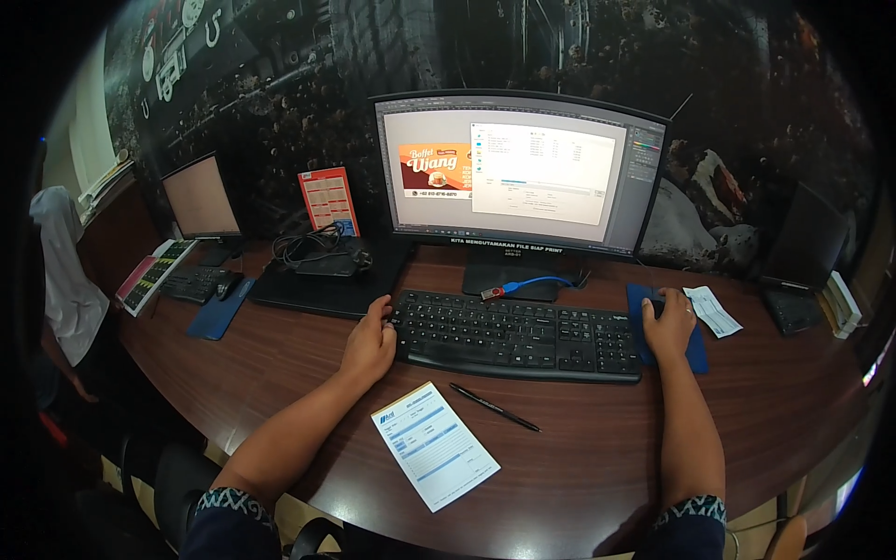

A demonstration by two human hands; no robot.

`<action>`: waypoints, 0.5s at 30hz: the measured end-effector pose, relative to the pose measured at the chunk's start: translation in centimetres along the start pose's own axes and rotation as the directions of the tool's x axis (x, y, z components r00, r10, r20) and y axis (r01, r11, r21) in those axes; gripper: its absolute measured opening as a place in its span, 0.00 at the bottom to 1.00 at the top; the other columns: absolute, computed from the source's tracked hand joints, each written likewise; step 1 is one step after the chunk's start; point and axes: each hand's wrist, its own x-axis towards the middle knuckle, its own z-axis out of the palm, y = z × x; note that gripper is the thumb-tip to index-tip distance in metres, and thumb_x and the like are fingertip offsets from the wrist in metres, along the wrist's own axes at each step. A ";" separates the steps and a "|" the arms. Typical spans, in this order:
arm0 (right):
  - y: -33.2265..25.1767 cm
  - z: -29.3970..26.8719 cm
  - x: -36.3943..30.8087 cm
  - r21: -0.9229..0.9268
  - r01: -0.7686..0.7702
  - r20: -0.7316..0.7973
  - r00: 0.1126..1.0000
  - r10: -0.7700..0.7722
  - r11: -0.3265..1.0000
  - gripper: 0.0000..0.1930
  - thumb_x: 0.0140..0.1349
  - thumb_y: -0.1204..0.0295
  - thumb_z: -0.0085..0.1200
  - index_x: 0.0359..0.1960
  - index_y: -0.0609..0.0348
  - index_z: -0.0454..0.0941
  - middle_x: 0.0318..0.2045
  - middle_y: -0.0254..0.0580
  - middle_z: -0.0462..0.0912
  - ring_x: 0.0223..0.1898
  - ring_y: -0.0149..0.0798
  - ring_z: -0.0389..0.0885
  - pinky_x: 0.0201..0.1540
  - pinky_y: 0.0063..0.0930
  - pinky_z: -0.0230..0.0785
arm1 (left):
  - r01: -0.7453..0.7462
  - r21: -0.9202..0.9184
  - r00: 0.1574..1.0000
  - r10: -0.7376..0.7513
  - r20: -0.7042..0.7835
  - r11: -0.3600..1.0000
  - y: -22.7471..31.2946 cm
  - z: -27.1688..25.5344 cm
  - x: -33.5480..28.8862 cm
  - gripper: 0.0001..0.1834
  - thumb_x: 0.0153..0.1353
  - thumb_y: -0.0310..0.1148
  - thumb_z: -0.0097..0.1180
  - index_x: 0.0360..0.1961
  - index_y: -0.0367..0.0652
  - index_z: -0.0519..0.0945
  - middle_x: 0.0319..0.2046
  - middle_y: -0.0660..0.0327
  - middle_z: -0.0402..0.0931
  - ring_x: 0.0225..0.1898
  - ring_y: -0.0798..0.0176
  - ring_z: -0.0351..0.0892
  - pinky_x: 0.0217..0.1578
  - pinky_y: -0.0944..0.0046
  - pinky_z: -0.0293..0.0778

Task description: The recorder uses a computer to design and edit a banner in a graphics application.

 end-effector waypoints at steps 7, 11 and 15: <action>-6.0 -2.6 0.3 0.156 0.290 -0.175 0.949 -0.262 0.944 0.15 0.60 0.70 0.60 0.48 0.57 0.77 0.51 0.50 0.81 0.57 0.57 0.76 0.61 0.49 0.65 | 0.039 -0.008 0.998 -0.040 -0.057 0.999 -0.7 0.4 1.5 0.26 0.66 0.30 0.47 0.65 0.37 0.68 0.52 0.41 0.79 0.54 0.38 0.79 0.58 0.46 0.72; -16.2 -3.6 -1.2 0.526 0.453 0.186 0.765 -0.617 0.720 0.11 0.58 0.78 0.54 0.43 0.59 0.79 0.41 0.54 0.85 0.47 0.58 0.82 0.51 0.47 0.74 | 0.071 -0.001 0.996 -0.071 -0.063 0.997 -1.4 0.5 2.1 0.26 0.65 0.30 0.47 0.64 0.36 0.68 0.51 0.42 0.79 0.54 0.40 0.79 0.57 0.46 0.73; -23.3 -2.1 -3.0 0.657 0.336 0.319 0.686 -0.653 0.674 0.15 0.56 0.82 0.50 0.45 0.60 0.77 0.41 0.53 0.85 0.46 0.56 0.83 0.52 0.47 0.74 | 0.049 0.009 0.996 -0.048 -0.078 0.999 -2.0 0.7 1.7 0.29 0.61 0.29 0.51 0.65 0.39 0.69 0.49 0.48 0.80 0.46 0.48 0.82 0.52 0.53 0.75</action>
